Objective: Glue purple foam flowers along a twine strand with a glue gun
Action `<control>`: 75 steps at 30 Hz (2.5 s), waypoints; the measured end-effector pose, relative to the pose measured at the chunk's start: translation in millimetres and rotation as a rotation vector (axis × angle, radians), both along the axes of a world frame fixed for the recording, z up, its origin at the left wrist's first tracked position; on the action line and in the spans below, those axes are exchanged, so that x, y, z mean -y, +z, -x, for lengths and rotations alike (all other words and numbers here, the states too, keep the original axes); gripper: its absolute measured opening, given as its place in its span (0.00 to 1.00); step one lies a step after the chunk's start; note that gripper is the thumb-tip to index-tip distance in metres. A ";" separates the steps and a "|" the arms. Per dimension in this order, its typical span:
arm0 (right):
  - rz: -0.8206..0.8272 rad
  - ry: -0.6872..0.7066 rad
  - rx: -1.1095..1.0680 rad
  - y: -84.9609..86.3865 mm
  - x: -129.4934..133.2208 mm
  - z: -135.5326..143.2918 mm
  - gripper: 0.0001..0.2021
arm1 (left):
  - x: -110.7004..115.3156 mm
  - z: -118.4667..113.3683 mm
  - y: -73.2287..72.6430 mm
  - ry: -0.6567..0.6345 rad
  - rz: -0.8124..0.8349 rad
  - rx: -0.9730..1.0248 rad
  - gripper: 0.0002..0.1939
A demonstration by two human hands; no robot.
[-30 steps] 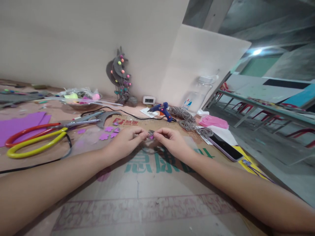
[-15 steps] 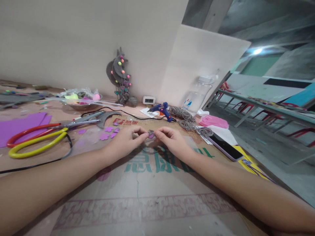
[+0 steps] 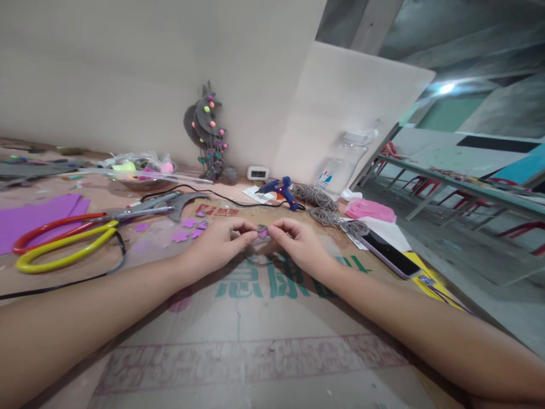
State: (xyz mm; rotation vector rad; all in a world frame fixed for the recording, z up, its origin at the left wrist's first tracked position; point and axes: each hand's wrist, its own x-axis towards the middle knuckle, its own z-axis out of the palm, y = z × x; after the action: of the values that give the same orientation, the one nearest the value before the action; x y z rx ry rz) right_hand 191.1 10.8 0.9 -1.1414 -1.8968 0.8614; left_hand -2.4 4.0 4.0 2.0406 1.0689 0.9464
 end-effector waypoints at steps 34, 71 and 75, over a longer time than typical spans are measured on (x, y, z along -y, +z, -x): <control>-0.397 -0.045 0.660 -0.7 -26.7 -25.6 0.12 | -10.5 2.9 -9.5 0.130 0.049 0.077 0.12; -0.731 -0.004 0.616 4.0 -7.1 -18.1 0.14 | -8.1 1.6 -10.4 0.168 0.008 -0.004 0.12; -0.769 -0.004 0.647 2.1 -9.7 -18.3 0.14 | -6.9 1.4 -9.3 0.161 -0.003 -0.023 0.12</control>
State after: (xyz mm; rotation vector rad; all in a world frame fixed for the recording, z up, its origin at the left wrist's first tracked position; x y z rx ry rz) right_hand 209.4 20.5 3.1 -0.9702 -2.4018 -0.3168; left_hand -3.8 11.0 -5.2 1.9949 1.2602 1.0073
